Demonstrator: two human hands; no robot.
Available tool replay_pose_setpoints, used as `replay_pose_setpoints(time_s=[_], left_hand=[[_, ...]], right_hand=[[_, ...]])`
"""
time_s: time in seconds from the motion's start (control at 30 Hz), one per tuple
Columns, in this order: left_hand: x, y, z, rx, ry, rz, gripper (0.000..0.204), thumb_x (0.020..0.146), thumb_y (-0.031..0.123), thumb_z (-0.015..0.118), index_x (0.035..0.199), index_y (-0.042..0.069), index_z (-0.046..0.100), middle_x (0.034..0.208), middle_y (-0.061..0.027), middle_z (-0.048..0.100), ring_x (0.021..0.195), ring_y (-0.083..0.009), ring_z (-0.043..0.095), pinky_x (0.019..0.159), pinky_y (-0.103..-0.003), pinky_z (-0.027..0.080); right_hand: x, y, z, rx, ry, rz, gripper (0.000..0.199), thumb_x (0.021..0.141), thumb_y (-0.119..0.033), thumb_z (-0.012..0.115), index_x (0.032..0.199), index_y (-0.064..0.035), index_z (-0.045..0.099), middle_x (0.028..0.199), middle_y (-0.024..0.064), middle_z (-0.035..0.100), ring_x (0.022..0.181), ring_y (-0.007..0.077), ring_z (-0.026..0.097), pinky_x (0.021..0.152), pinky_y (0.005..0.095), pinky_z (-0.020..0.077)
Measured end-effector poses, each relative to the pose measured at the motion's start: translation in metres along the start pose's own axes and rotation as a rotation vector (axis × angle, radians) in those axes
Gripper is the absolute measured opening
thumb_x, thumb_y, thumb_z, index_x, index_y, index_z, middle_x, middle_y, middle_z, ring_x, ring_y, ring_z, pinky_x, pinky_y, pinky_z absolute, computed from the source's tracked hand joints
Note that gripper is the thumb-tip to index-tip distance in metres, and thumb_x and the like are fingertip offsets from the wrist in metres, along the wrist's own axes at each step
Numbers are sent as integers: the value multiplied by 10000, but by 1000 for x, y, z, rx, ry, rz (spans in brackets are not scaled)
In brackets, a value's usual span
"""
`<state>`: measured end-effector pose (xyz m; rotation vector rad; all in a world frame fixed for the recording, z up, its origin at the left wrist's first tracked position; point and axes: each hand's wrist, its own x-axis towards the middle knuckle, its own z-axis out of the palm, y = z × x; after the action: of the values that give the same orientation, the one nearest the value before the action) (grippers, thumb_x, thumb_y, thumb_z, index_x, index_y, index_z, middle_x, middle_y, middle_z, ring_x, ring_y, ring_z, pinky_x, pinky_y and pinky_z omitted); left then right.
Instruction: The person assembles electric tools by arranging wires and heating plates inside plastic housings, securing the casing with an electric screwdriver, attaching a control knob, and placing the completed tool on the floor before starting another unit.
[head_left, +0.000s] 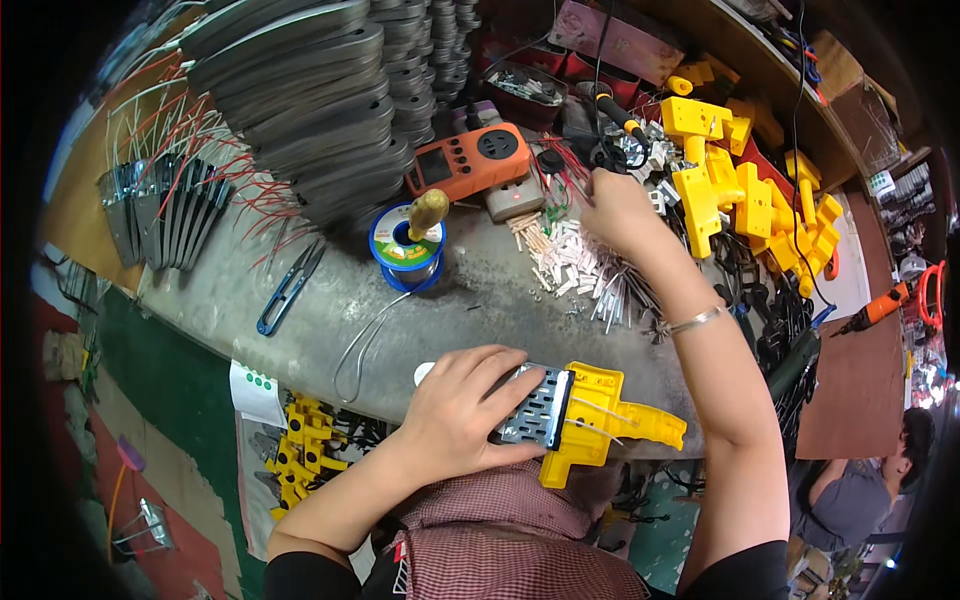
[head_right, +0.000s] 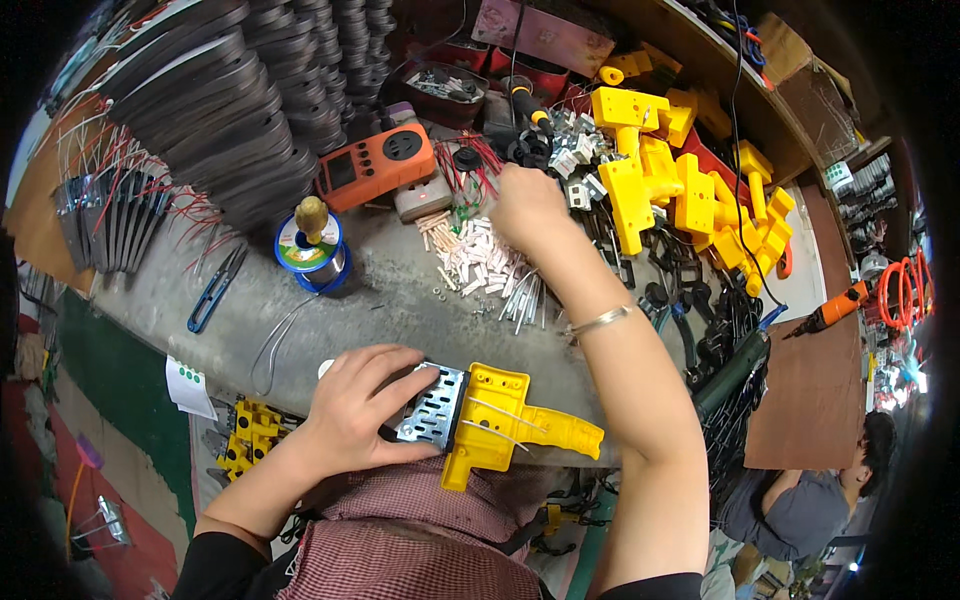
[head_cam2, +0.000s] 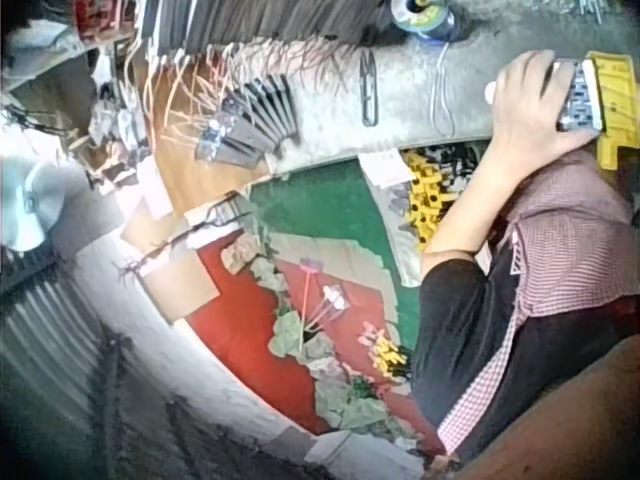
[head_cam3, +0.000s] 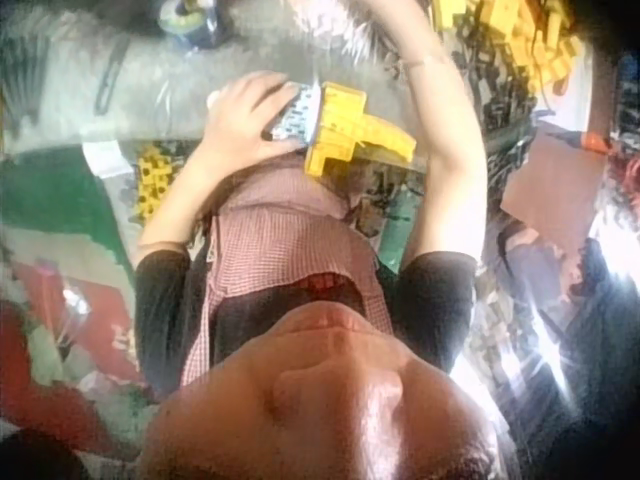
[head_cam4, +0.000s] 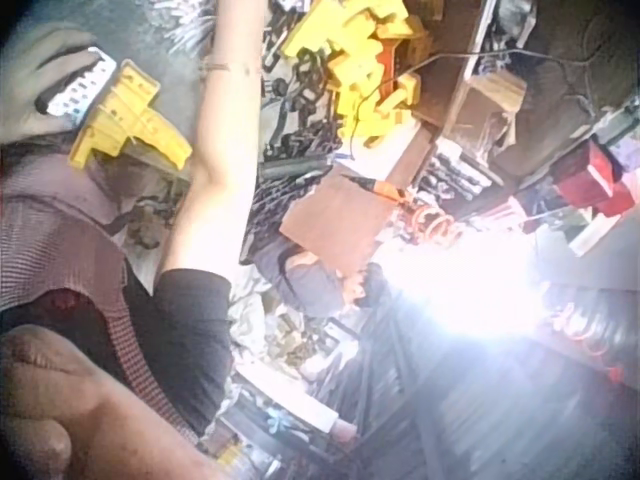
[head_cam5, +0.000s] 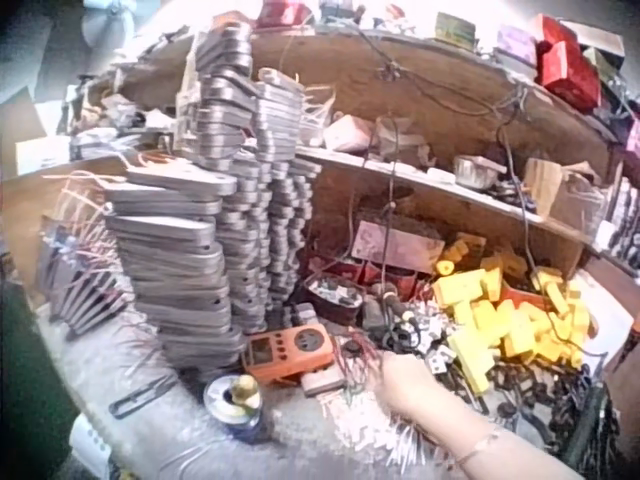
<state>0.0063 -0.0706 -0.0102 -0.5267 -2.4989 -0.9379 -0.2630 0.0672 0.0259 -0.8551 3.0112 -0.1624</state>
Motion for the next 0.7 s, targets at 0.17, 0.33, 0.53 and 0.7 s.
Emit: replay_pose_setpoints(time_s=[0.17, 0.33, 0.53, 0.7], left_hand=[[0, 1, -3, 15, -99, -6, 798, 609, 506, 788, 1244, 71, 581, 1227, -145, 573, 1041, -336, 585, 865, -444, 446], [4, 10, 1, 73, -72, -62, 803, 569, 445, 824, 1234, 62, 588, 1185, -154, 580, 984, -338, 580, 838, -437, 445], [2, 4, 7, 115, -90, -51, 787, 587, 461, 793, 1240, 79, 578, 1223, -140, 555, 1004, -322, 563, 820, -427, 434], [-1, 4, 12, 128, -45, -26, 763, 605, 507, 768, 1213, 78, 602, 1210, -141, 579, 990, -323, 584, 829, -430, 453]], right_hand=[[-70, 36, -28, 86, -52, -14, 203, 728, -89, 646, 893, 28, 654, 827, 210, 678, 774, 330, 678, 733, 402, 532], [-160, 25, -43, 1036, -190, 279, 148, 809, -44, 675, 904, -25, 563, 743, -28, 567, 640, 32, 537, 558, 191, 411], [-195, 5, -26, 929, -236, 250, 117, 817, -27, 675, 904, -5, 601, 738, -49, 554, 676, -1, 506, 568, 194, 406], [-190, 0, -19, 620, -63, -127, 151, 805, -66, 701, 934, -6, 648, 791, 17, 628, 670, 93, 547, 577, 236, 432]])
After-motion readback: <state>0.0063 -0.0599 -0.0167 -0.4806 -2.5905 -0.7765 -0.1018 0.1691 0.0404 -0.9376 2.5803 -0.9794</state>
